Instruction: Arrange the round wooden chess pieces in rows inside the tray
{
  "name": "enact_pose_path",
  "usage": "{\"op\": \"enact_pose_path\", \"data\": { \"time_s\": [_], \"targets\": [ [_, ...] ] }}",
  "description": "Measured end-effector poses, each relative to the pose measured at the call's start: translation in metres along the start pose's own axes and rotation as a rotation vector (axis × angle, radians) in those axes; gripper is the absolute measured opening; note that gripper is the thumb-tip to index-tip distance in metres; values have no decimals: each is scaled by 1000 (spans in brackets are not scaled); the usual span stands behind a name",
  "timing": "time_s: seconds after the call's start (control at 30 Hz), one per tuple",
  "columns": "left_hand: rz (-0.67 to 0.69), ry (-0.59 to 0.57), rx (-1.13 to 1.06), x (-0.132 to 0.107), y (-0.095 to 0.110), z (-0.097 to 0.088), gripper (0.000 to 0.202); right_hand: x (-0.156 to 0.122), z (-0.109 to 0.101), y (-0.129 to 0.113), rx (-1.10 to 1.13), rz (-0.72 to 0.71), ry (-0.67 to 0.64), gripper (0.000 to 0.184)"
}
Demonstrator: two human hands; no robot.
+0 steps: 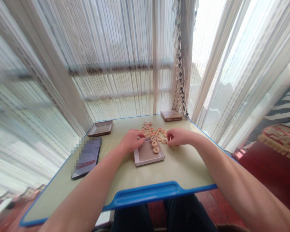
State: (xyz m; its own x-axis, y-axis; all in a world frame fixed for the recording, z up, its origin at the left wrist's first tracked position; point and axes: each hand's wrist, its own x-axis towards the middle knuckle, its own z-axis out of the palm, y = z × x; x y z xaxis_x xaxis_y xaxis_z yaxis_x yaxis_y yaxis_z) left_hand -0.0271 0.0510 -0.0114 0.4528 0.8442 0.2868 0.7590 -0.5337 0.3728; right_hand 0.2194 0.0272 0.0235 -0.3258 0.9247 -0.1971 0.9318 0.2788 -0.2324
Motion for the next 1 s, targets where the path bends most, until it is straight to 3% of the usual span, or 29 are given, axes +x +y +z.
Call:
{"op": "enact_pose_path", "data": {
  "time_s": [0.2,0.6,0.67,0.73,0.87,0.93,1.0],
  "targets": [
    [23,-78,-11,-1,1,-1,25,-1,-1,-2,-35,-17,20,17],
    [118,-118,-160,-1,5,1,18,6,5,1,-84,-51,132,21],
    [53,-83,-208,-1,7,1,22,7,5,2,-71,-29,153,21],
    [-73,21,-277,1,4,1,29,8,4,4,-46,13,217,22],
    [-359,277,-321,7,-23,-1,33,10,2,10,-20,112,320,25],
    [-428,288,-285,10,-41,-6,34,9,0,11,-34,125,304,25],
    [-490,223,-238,11,-55,-12,34,8,0,10,-53,117,255,26]
  ]
}}
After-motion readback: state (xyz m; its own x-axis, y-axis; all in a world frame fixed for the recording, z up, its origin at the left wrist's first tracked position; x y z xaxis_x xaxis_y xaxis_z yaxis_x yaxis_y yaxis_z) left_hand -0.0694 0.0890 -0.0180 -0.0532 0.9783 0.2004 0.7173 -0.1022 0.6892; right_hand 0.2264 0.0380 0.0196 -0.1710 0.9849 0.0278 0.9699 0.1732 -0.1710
